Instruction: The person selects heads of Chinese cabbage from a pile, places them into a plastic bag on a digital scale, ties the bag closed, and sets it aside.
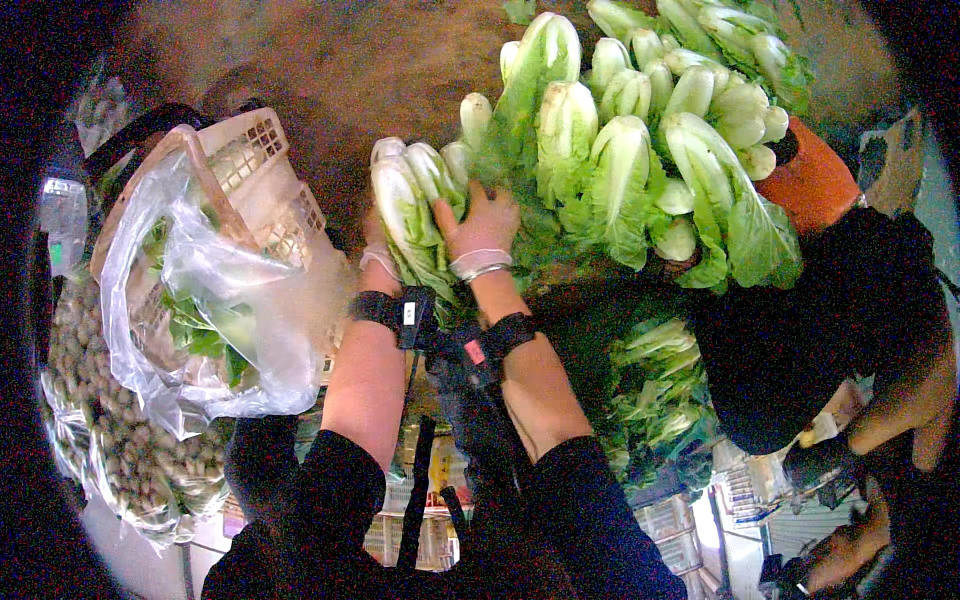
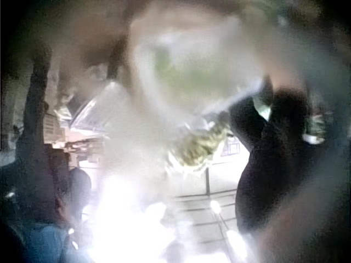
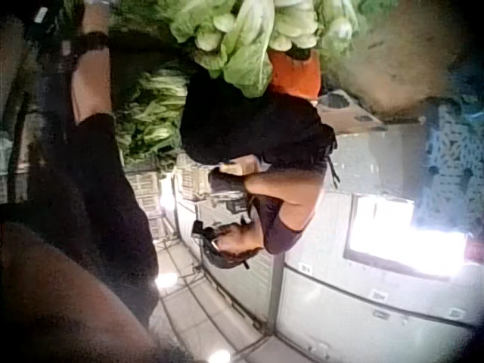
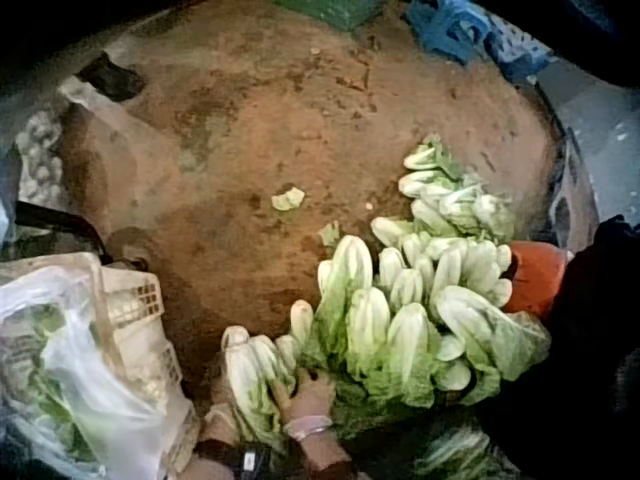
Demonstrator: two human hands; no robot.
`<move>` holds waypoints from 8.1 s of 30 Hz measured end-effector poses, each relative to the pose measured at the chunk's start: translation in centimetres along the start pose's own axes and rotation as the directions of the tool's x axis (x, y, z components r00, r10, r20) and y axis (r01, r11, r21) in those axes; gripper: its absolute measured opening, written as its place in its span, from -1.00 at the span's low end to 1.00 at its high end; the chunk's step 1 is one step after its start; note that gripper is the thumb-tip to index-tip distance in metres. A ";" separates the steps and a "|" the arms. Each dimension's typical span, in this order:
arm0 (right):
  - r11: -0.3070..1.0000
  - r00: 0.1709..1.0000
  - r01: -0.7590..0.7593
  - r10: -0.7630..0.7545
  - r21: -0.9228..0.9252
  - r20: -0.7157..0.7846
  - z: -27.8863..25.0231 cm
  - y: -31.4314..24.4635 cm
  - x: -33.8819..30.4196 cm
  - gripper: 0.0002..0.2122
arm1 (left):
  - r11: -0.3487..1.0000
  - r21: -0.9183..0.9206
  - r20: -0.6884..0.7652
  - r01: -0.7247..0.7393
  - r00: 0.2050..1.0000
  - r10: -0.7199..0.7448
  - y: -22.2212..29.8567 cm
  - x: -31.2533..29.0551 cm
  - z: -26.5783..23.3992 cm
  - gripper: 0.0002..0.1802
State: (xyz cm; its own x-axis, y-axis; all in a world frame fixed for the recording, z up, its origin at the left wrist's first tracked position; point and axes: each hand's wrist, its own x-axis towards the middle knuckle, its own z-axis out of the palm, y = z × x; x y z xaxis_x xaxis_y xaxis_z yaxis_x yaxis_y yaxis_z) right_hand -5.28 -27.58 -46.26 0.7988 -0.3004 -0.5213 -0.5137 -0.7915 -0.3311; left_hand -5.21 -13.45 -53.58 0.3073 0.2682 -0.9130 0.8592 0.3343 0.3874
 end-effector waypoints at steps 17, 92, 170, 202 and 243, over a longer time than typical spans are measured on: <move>0.905 0.985 0.167 -0.172 0.392 -0.022 -1.7 -3.5 -0.5 -0.37 | 0.886 -0.462 0.326 0.033 0.936 0.135 2.4 -1.3 -1.0 -0.29; 0.251 0.257 0.962 -0.711 -0.106 0.655 14.0 -51.5 -6.2 -0.30 | 0.896 -0.130 -0.258 -0.424 0.887 0.382 16.5 -11.0 -38.8 -0.57; -0.098 0.903 -0.030 -0.429 0.995 -0.015 -22.4 -42.2 -16.9 -0.17 | 0.231 0.777 0.575 -0.586 0.809 0.119 26.6 -23.9 -36.5 -0.61; 0.563 0.847 -0.439 -0.001 -0.700 -0.532 -19.5 5.0 6.2 -0.37 | 0.192 0.607 0.795 -0.771 0.592 -0.132 -4.7 -9.4 -13.5 -0.64; 0.926 0.962 0.249 -0.271 0.283 0.039 -13.0 6.7 9.2 -0.21 | 0.911 -0.257 0.730 -0.324 0.553 0.402 2.4 -5.6 12.4 -0.45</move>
State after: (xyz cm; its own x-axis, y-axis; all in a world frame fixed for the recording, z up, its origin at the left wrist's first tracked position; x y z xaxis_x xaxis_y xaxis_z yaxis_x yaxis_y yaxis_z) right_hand 2.64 -42.57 -43.08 0.8953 -0.0543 -0.4422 -0.3654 -0.6573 -0.6591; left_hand 0.21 -25.40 -49.14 0.8141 -0.3764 -0.4421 0.5778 0.4498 0.6810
